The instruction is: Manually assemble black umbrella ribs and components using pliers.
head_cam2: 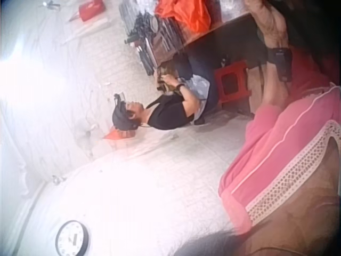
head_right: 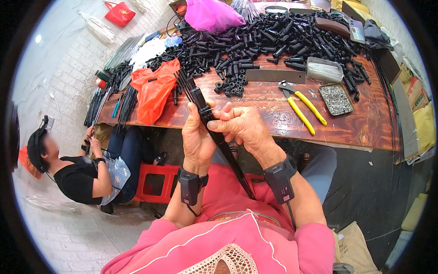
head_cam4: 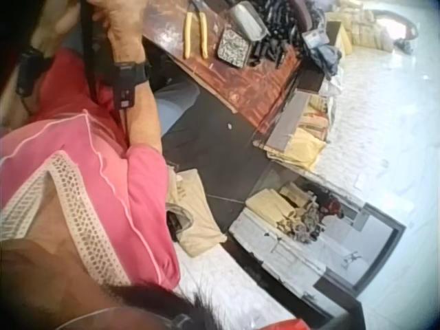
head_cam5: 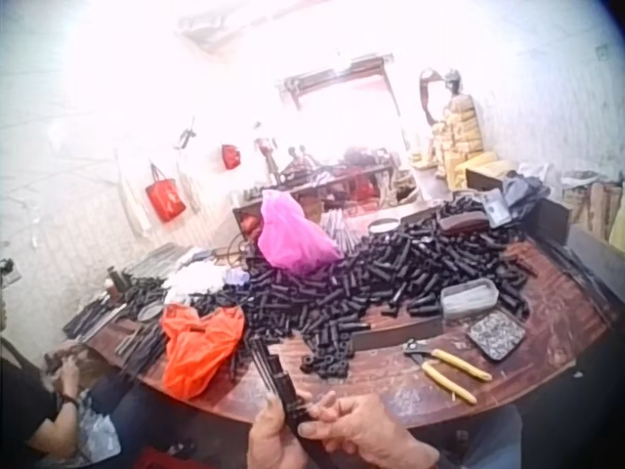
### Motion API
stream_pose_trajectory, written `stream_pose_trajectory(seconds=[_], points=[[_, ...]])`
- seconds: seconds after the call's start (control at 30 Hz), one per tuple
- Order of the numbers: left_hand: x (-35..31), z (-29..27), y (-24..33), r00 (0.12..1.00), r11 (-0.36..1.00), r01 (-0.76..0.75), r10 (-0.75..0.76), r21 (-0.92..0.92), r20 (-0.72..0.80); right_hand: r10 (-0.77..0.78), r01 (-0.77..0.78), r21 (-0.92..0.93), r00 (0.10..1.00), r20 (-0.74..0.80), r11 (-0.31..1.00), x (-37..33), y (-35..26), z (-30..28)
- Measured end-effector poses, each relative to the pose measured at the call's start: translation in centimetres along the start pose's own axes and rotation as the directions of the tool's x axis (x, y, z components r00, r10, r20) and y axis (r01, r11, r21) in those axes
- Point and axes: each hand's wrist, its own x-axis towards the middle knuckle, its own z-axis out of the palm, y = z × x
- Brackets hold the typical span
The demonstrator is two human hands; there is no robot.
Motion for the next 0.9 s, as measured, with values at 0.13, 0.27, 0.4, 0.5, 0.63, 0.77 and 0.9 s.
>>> stream_pose_trajectory(seconds=[0.13,0.27,0.4,0.5,0.63,0.77,0.9], points=[[0.0,-0.3,0.2,0.999,0.999,0.029,-0.029,-0.027,-0.017,-0.019,0.018,0.027,1.000,0.020,0.999,0.1,-0.2,0.1],[0.1,-0.5,0.0,0.998,0.998,0.052,-0.051,-0.021,0.021,-0.040,0.041,-0.050,0.999,0.029,0.998,-0.6,-0.8,-0.1],[-0.1,0.2,0.0,0.999,0.999,0.035,-0.035,0.021,0.027,-0.063,0.065,-0.071,0.998,0.024,0.995,-0.8,-0.5,-0.4],[0.0,-0.2,0.0,0.997,0.999,0.048,-0.048,-0.013,0.064,-0.058,0.060,-0.051,0.998,0.026,0.997,-0.9,-0.5,-0.2],[-0.3,0.6,0.0,0.999,1.000,0.024,-0.025,0.019,0.037,-0.056,0.056,0.001,0.998,0.021,0.998,-0.5,-0.1,-0.5],[-0.3,0.2,0.1,0.987,0.995,0.090,-0.083,-0.046,0.140,-0.043,0.043,-0.008,0.998,0.044,0.999,-0.5,-0.4,-1.0],[-0.4,0.4,-0.1,0.981,0.997,0.069,-0.060,-0.043,0.186,-0.095,0.097,-0.087,0.995,0.024,0.991,-0.9,-1.7,-1.2]])
